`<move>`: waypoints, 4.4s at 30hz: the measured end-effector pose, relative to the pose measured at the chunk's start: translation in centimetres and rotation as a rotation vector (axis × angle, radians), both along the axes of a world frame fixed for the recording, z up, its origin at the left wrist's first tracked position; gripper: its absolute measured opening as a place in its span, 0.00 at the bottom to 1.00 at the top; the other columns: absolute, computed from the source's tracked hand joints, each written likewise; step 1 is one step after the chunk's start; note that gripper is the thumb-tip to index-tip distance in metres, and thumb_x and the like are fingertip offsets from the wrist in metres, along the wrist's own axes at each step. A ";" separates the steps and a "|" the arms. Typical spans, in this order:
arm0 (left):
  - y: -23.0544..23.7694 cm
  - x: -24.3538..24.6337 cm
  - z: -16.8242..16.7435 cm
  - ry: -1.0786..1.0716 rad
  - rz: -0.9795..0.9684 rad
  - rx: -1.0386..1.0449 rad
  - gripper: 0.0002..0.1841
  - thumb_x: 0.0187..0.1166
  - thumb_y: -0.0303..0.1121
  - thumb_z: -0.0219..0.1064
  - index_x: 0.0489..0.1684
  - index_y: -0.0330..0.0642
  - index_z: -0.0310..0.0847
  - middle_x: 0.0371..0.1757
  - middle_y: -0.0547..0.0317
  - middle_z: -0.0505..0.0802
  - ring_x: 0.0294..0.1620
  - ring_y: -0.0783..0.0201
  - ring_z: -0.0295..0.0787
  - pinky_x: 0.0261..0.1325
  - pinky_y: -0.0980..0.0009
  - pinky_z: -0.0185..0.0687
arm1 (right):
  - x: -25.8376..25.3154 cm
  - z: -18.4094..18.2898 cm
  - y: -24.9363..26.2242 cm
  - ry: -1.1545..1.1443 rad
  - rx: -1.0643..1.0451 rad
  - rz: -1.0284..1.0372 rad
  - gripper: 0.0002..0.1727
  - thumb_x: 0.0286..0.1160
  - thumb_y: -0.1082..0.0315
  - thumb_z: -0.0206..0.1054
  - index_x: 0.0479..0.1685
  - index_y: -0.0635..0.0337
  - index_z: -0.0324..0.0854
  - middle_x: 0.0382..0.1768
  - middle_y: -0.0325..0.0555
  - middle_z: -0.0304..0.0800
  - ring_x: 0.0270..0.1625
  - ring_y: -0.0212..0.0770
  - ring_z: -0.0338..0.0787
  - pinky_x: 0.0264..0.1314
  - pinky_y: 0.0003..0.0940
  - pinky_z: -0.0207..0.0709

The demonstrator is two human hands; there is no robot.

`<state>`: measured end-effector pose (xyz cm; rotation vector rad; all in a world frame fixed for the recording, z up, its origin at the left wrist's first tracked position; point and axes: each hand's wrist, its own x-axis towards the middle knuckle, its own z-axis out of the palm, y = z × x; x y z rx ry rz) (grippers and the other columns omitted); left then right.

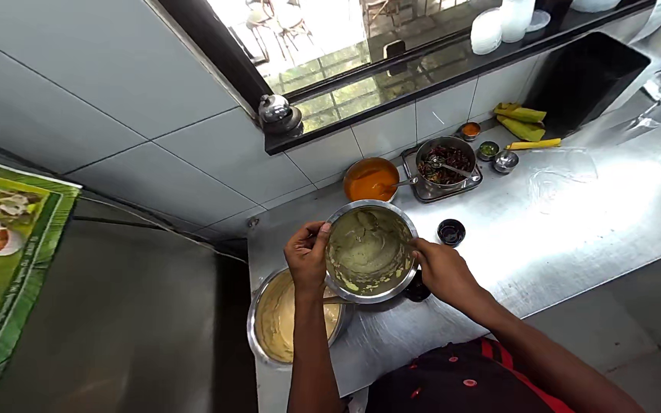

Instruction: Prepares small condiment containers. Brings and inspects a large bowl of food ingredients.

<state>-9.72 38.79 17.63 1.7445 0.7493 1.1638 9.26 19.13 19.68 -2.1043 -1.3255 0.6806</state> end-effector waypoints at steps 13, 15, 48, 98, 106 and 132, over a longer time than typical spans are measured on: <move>-0.1 0.5 0.2 -0.024 -0.049 0.008 0.04 0.81 0.27 0.69 0.46 0.42 0.88 0.40 0.65 0.93 0.36 0.72 0.89 0.42 0.76 0.89 | 3.4 0.8 -2.8 -0.579 0.193 0.332 0.24 0.71 0.76 0.68 0.67 0.48 0.87 0.37 0.46 0.86 0.28 0.47 0.87 0.22 0.42 0.77; -0.3 0.8 0.2 -0.015 -0.056 0.019 0.04 0.81 0.27 0.70 0.46 0.42 0.88 0.40 0.65 0.93 0.35 0.73 0.89 0.41 0.76 0.89 | 2.6 0.7 -2.3 -0.495 0.252 0.298 0.26 0.71 0.77 0.68 0.69 0.46 0.86 0.40 0.45 0.87 0.30 0.46 0.87 0.23 0.43 0.79; -2.4 3.0 0.7 0.170 0.121 0.150 0.06 0.83 0.31 0.69 0.48 0.40 0.88 0.39 0.61 0.92 0.31 0.70 0.86 0.35 0.73 0.86 | 2.0 -0.1 0.3 1.526 0.110 -0.584 0.08 0.90 0.67 0.54 0.49 0.60 0.77 0.23 0.37 0.74 0.16 0.30 0.72 0.18 0.24 0.73; -0.1 3.7 1.2 0.364 0.030 0.126 0.13 0.77 0.45 0.71 0.47 0.50 0.95 0.37 0.66 0.98 0.38 0.73 0.94 0.49 0.61 0.92 | -0.2 0.5 -4.5 -0.548 0.271 0.254 0.22 0.76 0.75 0.62 0.69 0.51 0.84 0.41 0.54 0.91 0.41 0.57 0.92 0.33 0.51 0.84; 0.3 4.5 0.3 0.362 -0.012 0.124 0.14 0.78 0.49 0.70 0.48 0.55 0.95 0.39 0.71 0.98 0.40 0.76 0.94 0.49 0.66 0.92 | 0.4 0.2 -4.6 -0.563 0.176 0.275 0.21 0.75 0.76 0.62 0.65 0.50 0.86 0.42 0.54 0.92 0.44 0.57 0.93 0.36 0.52 0.85; 0.6 5.7 2.7 0.337 -0.149 0.051 0.07 0.80 0.35 0.73 0.47 0.44 0.94 0.37 0.59 0.97 0.34 0.65 0.94 0.43 0.58 0.92 | 4.0 -3.2 0.4 -0.904 0.369 0.418 0.22 0.71 0.73 0.71 0.66 0.47 0.86 0.50 0.48 0.87 0.54 0.50 0.85 0.49 0.45 0.79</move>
